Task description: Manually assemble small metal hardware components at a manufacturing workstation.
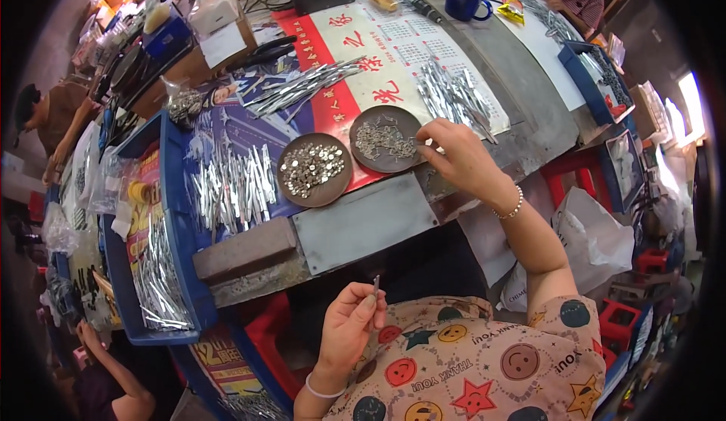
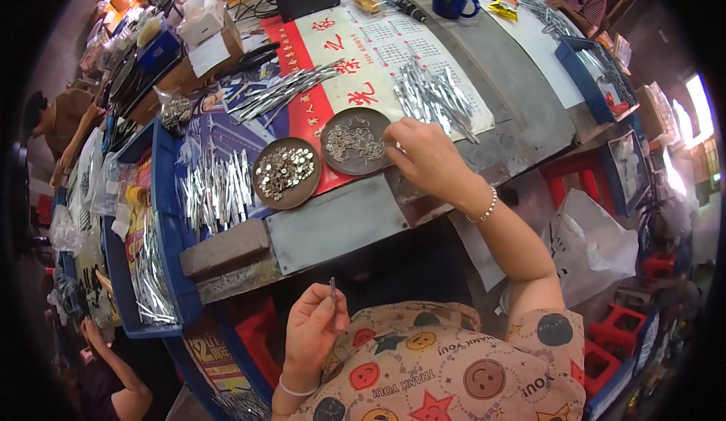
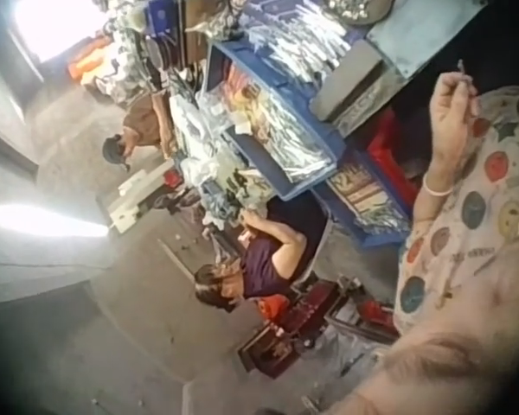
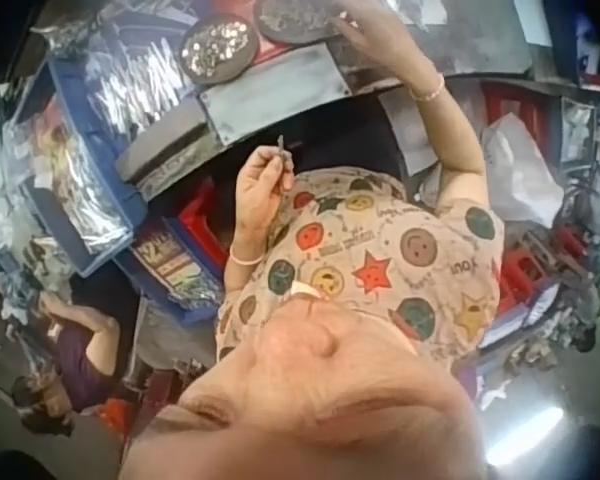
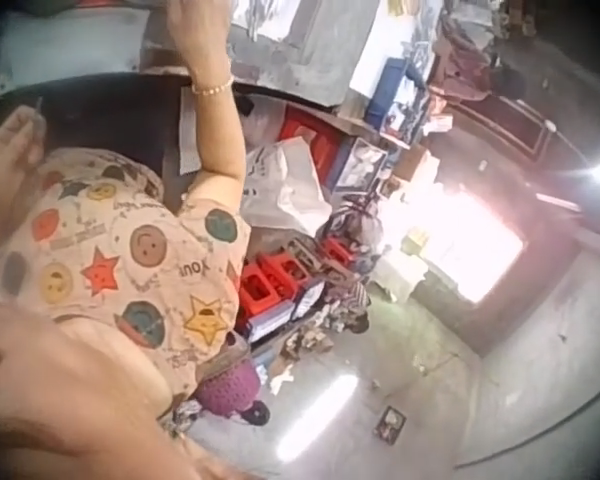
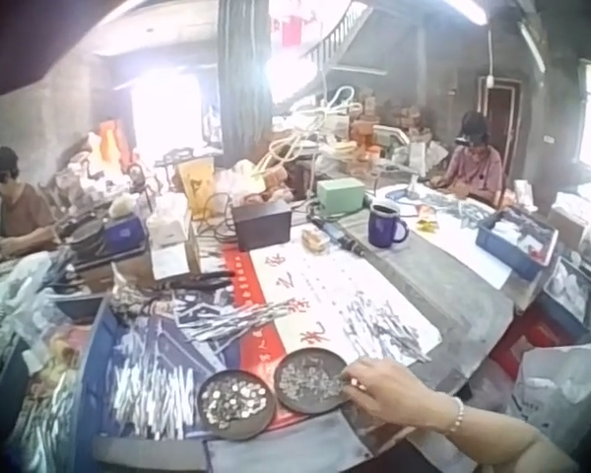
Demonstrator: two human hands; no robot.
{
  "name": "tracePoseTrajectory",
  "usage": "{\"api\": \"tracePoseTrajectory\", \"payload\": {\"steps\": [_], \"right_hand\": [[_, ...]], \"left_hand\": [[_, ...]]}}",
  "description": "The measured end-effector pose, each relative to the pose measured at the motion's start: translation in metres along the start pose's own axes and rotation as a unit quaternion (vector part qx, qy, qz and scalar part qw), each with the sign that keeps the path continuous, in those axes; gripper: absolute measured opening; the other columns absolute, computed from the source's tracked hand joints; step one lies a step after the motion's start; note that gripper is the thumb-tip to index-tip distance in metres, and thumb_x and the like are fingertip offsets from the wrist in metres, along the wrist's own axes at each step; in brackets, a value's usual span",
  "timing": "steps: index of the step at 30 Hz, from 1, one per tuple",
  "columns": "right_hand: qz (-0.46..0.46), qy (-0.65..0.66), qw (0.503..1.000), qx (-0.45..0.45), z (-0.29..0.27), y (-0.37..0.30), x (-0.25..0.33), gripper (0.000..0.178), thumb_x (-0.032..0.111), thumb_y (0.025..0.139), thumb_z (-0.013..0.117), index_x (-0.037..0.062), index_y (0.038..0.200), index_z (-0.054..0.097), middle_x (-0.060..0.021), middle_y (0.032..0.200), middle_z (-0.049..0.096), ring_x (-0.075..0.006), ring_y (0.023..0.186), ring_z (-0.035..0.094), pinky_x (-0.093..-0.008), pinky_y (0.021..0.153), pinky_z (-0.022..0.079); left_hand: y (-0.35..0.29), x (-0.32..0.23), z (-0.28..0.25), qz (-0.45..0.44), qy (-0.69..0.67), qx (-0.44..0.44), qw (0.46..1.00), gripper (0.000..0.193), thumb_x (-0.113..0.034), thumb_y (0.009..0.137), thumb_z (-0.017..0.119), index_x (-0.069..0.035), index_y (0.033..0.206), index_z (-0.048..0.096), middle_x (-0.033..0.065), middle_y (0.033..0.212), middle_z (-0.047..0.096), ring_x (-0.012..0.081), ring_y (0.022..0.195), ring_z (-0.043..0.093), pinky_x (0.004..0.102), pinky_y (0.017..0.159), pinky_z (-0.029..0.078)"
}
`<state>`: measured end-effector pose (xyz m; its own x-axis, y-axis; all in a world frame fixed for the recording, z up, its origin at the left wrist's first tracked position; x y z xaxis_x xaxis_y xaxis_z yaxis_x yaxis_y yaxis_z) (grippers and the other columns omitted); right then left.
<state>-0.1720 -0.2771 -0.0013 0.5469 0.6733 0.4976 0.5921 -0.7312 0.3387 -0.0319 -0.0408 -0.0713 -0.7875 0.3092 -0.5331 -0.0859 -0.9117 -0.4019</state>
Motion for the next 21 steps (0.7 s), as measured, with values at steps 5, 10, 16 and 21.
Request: {"api": "tracePoseTrajectory", "payload": {"steps": [5,10,16,21], "right_hand": [[-0.009,-0.060,0.996,0.065,0.015,0.012,-0.006,0.017,0.009,0.078,0.063,0.0020,0.092,0.057,-0.0130,0.087,0.057,-0.0304,0.079,0.057,-0.0389,0.069,0.045],[-0.042,-0.117,0.987,0.106,0.030,0.025,0.002,0.020,0.013,0.077,0.063,0.0037,0.094,0.057,-0.0119,0.086,0.056,-0.0304,0.088,0.055,-0.0396,0.074,0.042],[-0.013,-0.132,0.978,0.161,0.047,0.040,-0.008,0.011,0.011,0.079,0.056,0.0020,0.083,0.051,-0.0134,0.085,0.056,-0.0319,0.084,0.056,-0.0413,0.072,0.043],[-0.027,-0.122,0.975,0.185,0.057,0.045,-0.012,0.009,0.010,0.081,0.052,0.0017,0.081,0.049,-0.0149,0.081,0.056,-0.0331,0.081,0.056,-0.0424,0.071,0.043]], "left_hand": [[-0.002,0.000,-0.004,0.002,-0.009,0.006,1.000,0.012,-0.009,0.094,0.051,-0.001,0.102,0.055,0.0056,0.087,0.058,0.0097,0.066,0.050,0.0206,0.060,0.041],[0.001,-0.001,-0.002,0.001,-0.021,0.000,1.000,0.012,-0.008,0.094,0.051,-0.001,0.103,0.054,0.0054,0.087,0.058,0.0096,0.066,0.050,0.0209,0.060,0.041],[0.007,-0.011,0.004,0.014,-0.024,0.009,1.000,0.013,-0.009,0.094,0.051,-0.001,0.103,0.054,0.0062,0.089,0.057,0.0095,0.066,0.049,0.0214,0.061,0.039],[0.010,-0.022,0.006,0.036,-0.033,0.002,0.999,0.012,-0.010,0.093,0.052,-0.001,0.102,0.053,0.0066,0.089,0.057,0.0095,0.066,0.047,0.0231,0.061,0.038]]}}
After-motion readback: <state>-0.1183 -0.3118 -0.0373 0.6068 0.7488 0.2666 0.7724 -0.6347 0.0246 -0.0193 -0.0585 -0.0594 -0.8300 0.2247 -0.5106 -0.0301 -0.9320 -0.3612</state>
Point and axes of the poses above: each hand's wrist, its own y-axis towards the middle knuckle, its own z-axis out of the palm, x = y × z, the point moved 7 cm from there along y, towards the middle knuckle
